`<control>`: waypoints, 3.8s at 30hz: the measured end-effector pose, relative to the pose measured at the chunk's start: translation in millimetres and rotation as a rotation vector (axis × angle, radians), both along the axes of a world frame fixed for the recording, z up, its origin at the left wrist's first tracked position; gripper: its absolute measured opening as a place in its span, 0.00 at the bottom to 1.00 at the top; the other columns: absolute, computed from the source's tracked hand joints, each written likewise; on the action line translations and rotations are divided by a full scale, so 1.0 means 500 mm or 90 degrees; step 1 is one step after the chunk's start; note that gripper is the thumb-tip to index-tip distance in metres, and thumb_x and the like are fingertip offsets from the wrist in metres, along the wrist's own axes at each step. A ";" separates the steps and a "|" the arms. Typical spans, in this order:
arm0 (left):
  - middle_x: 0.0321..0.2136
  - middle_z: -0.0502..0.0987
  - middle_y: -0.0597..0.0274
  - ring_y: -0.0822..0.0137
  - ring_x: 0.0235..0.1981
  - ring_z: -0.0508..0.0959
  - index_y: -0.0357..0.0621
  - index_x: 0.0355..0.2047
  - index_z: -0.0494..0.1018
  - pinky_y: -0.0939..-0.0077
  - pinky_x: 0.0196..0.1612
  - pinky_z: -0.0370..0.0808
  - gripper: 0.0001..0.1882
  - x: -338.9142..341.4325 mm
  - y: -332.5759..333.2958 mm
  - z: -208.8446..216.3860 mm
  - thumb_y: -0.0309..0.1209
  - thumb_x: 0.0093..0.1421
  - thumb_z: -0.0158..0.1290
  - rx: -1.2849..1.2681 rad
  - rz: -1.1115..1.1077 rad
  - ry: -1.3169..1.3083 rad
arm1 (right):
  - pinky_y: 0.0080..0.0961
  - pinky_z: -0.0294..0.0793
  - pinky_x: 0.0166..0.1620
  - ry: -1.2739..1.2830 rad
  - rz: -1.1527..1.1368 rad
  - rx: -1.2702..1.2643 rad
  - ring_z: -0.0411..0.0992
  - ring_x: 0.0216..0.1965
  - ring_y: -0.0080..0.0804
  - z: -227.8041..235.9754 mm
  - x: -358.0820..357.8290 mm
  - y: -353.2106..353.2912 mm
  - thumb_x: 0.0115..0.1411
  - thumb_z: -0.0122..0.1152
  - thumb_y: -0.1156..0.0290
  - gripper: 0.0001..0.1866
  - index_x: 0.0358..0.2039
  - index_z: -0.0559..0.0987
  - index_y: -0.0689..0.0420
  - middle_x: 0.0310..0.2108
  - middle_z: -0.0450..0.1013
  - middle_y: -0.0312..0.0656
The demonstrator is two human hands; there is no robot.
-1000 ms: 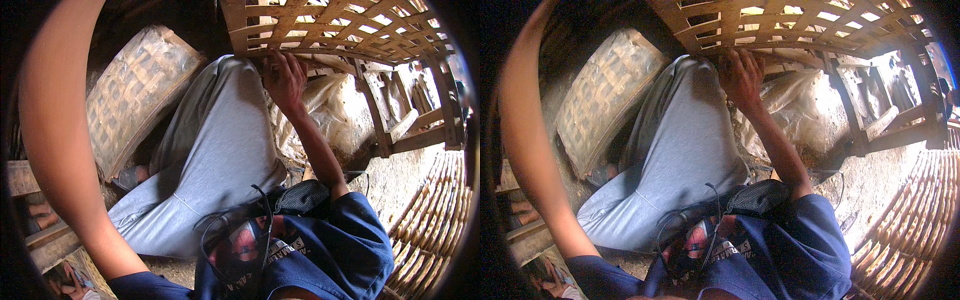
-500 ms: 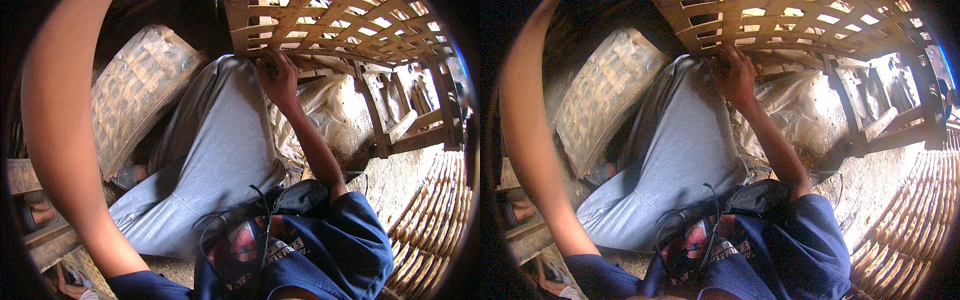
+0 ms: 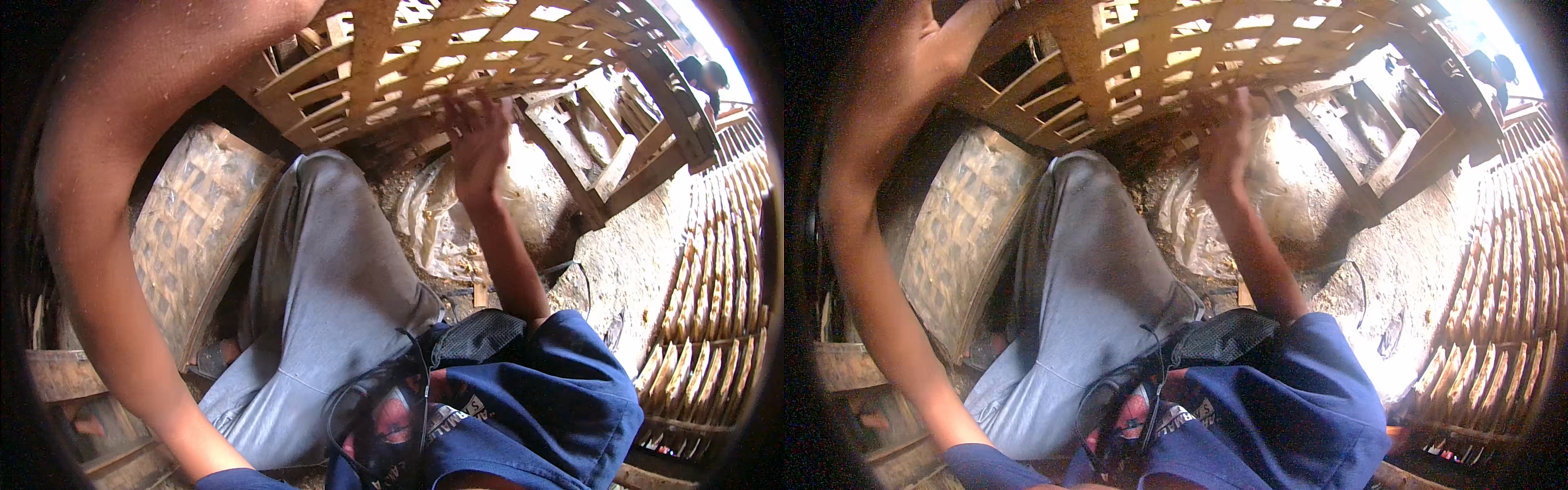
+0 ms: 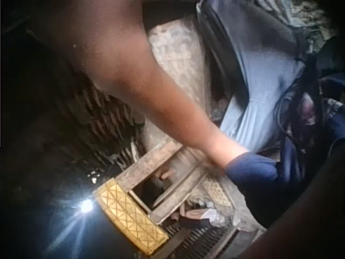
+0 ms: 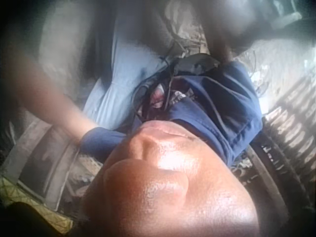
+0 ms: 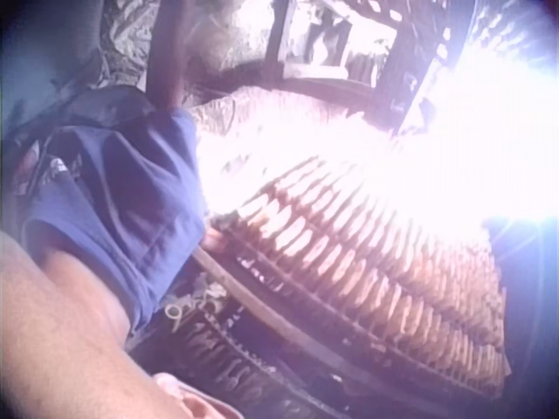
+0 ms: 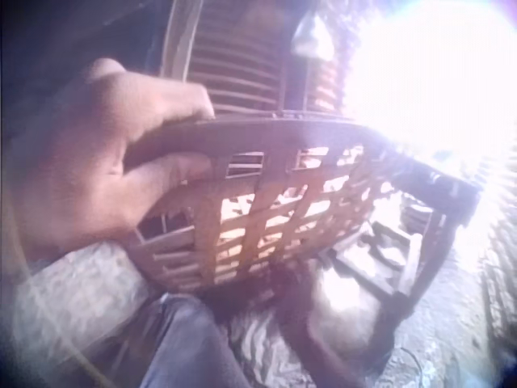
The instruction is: The person sits on the floor and repeatedly assembles wooden lattice trays by placing a plastic sheet inside, inserting a wooden frame, and stacking the finished units. The person handles the trays one at a time and stacks them nearby.
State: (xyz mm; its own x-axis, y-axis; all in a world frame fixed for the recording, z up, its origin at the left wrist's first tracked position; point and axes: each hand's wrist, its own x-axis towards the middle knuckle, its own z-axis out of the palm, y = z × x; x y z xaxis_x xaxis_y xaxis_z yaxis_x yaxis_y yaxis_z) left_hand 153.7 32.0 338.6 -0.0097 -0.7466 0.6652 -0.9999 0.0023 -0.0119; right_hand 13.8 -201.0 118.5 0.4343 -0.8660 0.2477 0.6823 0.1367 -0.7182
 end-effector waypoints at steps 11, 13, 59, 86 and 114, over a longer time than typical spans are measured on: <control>0.32 0.79 0.58 0.64 0.29 0.81 0.46 0.48 0.78 0.76 0.33 0.76 0.16 -0.089 0.049 0.017 0.28 0.59 0.57 -0.026 0.072 -0.440 | 0.49 0.47 0.71 -0.191 0.166 -0.043 0.46 0.72 0.52 0.198 0.058 -0.014 0.60 0.34 0.24 0.55 0.74 0.44 0.54 0.72 0.45 0.56; 0.30 0.77 0.60 0.64 0.28 0.80 0.49 0.48 0.78 0.75 0.32 0.77 0.19 -0.102 0.005 -0.067 0.29 0.54 0.57 -0.032 0.100 -0.439 | 0.45 0.62 0.62 0.343 -0.204 -0.632 0.64 0.59 0.43 0.104 0.038 -0.153 0.63 0.47 0.35 0.44 0.66 0.58 0.58 0.62 0.63 0.52; 0.23 0.77 0.59 0.74 0.18 0.73 0.35 0.44 0.76 0.79 0.20 0.71 0.14 0.142 0.518 0.023 0.35 0.67 0.54 -0.064 0.056 0.529 | 0.49 0.53 0.70 0.126 -0.079 -0.341 0.55 0.68 0.48 0.143 0.170 -0.027 0.71 0.45 0.48 0.35 0.70 0.53 0.54 0.68 0.53 0.54; 0.60 0.69 0.42 0.57 0.66 0.65 0.25 0.63 0.59 0.66 0.71 0.52 0.35 0.313 0.893 -0.109 0.41 0.66 0.53 -0.703 0.365 0.718 | 0.53 0.68 0.62 0.052 0.641 -0.050 0.72 0.55 0.47 0.096 0.688 0.163 0.67 0.51 0.47 0.30 0.57 0.70 0.60 0.53 0.72 0.47; 0.49 0.77 0.57 0.63 0.51 0.77 0.38 0.56 0.69 0.64 0.54 0.76 0.21 0.280 1.076 -0.471 0.34 0.66 0.56 -0.676 0.327 1.036 | 0.30 0.82 0.42 0.396 0.578 -0.275 0.81 0.37 0.30 0.045 0.894 0.242 0.64 0.61 0.64 0.14 0.46 0.81 0.57 0.39 0.82 0.41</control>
